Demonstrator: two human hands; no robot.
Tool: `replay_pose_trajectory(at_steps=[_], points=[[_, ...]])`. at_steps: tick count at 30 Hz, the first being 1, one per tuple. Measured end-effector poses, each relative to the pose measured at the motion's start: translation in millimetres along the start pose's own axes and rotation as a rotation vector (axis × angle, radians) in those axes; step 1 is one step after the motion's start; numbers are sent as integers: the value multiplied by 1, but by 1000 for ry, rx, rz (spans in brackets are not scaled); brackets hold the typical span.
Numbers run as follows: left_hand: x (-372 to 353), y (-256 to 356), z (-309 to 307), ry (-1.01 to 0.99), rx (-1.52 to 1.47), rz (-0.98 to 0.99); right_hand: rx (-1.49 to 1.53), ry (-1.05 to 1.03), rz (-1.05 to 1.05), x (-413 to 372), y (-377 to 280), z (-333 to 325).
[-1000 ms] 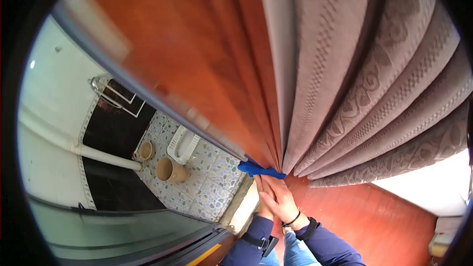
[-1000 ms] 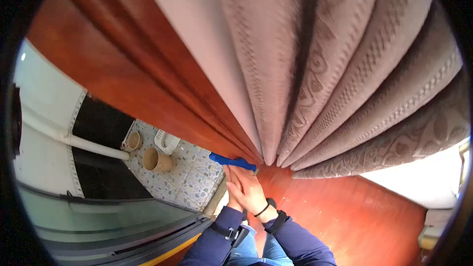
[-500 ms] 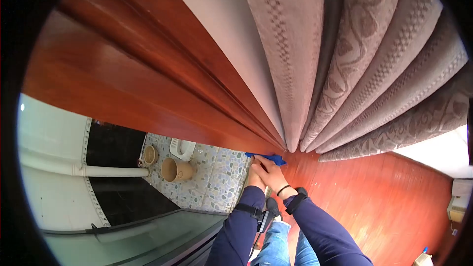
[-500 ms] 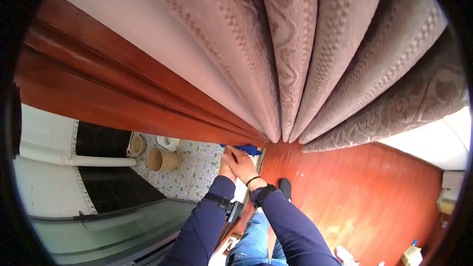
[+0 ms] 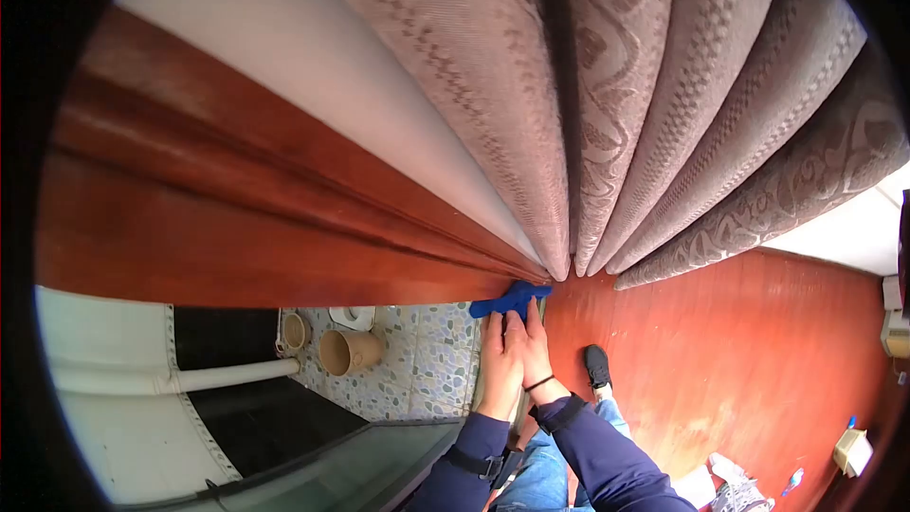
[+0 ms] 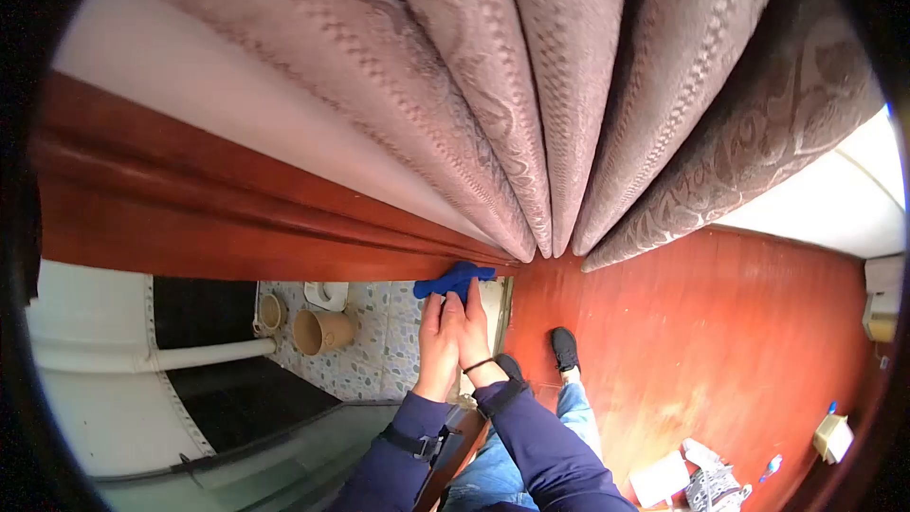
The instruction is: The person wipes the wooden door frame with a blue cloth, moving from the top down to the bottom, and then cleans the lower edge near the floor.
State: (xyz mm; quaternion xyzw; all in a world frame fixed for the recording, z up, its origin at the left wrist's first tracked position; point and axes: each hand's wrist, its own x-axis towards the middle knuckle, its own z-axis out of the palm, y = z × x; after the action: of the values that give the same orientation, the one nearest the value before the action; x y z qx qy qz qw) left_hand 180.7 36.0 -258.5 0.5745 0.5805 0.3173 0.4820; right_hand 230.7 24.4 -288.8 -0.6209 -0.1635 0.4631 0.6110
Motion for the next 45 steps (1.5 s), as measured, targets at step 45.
replay_pose_trajectory(at_steps=[45], points=[[14,0,-8,-214,-452,-275,-198,142,-408,27,-33,9]])
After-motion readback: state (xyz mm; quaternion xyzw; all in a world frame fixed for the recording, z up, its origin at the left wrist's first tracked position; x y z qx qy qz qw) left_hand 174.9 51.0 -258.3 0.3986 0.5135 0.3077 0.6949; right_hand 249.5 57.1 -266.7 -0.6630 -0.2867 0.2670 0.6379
